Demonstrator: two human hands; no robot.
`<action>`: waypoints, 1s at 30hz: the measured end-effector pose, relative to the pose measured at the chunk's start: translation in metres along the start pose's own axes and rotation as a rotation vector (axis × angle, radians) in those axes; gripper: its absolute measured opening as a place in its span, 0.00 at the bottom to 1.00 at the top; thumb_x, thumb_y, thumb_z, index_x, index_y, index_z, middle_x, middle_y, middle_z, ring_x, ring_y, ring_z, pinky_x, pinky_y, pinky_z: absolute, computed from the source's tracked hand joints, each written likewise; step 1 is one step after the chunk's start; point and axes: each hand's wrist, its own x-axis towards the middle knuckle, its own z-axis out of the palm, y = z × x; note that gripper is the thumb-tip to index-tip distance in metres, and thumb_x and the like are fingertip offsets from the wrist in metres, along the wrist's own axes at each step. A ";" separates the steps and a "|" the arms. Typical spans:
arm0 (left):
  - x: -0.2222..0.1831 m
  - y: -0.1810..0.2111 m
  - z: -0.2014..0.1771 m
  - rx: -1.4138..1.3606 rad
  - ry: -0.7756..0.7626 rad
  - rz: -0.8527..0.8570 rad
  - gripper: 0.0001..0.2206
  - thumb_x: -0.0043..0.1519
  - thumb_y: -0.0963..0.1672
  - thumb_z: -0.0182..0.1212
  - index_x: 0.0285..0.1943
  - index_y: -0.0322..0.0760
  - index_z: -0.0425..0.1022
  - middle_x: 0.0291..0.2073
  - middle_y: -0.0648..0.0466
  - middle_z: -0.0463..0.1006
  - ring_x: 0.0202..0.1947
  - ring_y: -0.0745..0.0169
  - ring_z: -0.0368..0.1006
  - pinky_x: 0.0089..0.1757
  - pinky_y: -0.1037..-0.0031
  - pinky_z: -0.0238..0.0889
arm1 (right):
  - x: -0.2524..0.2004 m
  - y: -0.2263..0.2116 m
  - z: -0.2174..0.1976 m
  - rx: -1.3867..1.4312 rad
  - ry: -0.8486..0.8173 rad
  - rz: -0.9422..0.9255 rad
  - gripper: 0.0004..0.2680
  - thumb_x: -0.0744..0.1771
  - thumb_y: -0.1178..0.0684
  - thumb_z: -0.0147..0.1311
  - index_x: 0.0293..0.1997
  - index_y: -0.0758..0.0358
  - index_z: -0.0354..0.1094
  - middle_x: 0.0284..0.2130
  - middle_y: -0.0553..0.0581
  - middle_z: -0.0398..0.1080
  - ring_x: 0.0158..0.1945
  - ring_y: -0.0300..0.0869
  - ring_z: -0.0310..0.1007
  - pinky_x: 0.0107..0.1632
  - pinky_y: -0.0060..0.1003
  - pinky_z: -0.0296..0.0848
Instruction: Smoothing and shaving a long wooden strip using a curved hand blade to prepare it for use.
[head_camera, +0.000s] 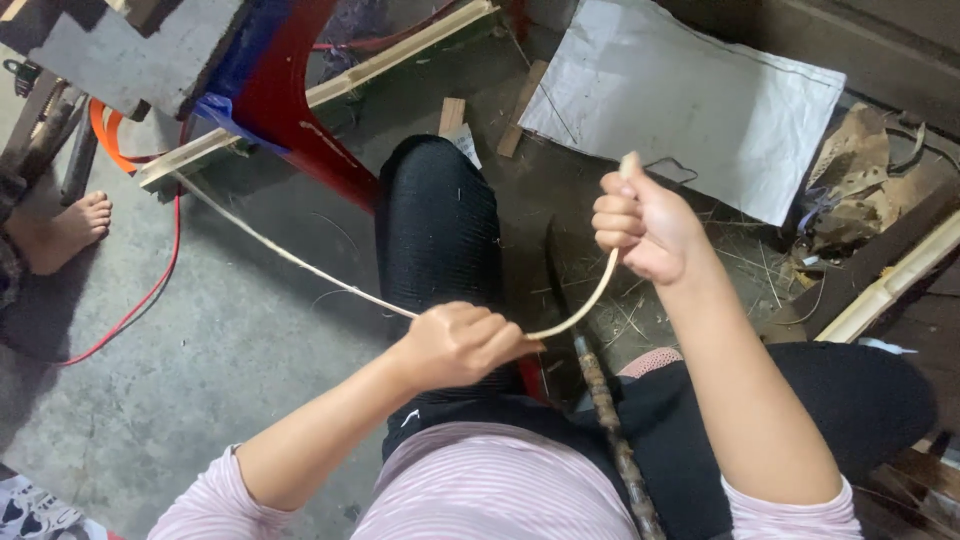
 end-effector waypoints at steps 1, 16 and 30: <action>0.001 0.004 0.002 -0.025 -0.002 0.019 0.15 0.65 0.48 0.65 0.27 0.47 0.68 0.16 0.63 0.68 0.16 0.72 0.69 0.25 0.85 0.65 | 0.005 0.000 -0.008 -0.025 -0.052 0.068 0.18 0.73 0.33 0.37 0.27 0.48 0.50 0.19 0.35 0.37 0.17 0.24 0.37 0.20 0.20 0.43; 0.009 0.014 0.010 0.347 -0.057 -0.503 0.18 0.65 0.57 0.59 0.44 0.43 0.74 0.26 0.59 0.69 0.25 0.62 0.72 0.30 0.75 0.66 | -0.013 0.009 0.064 0.085 0.322 -0.559 0.17 0.70 0.33 0.35 0.27 0.50 0.54 0.18 0.38 0.39 0.17 0.28 0.41 0.22 0.22 0.49; 0.035 0.032 -0.012 -0.208 0.103 -0.511 0.14 0.62 0.48 0.68 0.25 0.42 0.72 0.12 0.58 0.69 0.13 0.65 0.70 0.21 0.81 0.64 | 0.009 0.032 0.058 -0.454 0.467 -0.276 0.18 0.73 0.37 0.35 0.29 0.56 0.61 0.16 0.49 0.61 0.21 0.37 0.70 0.25 0.29 0.73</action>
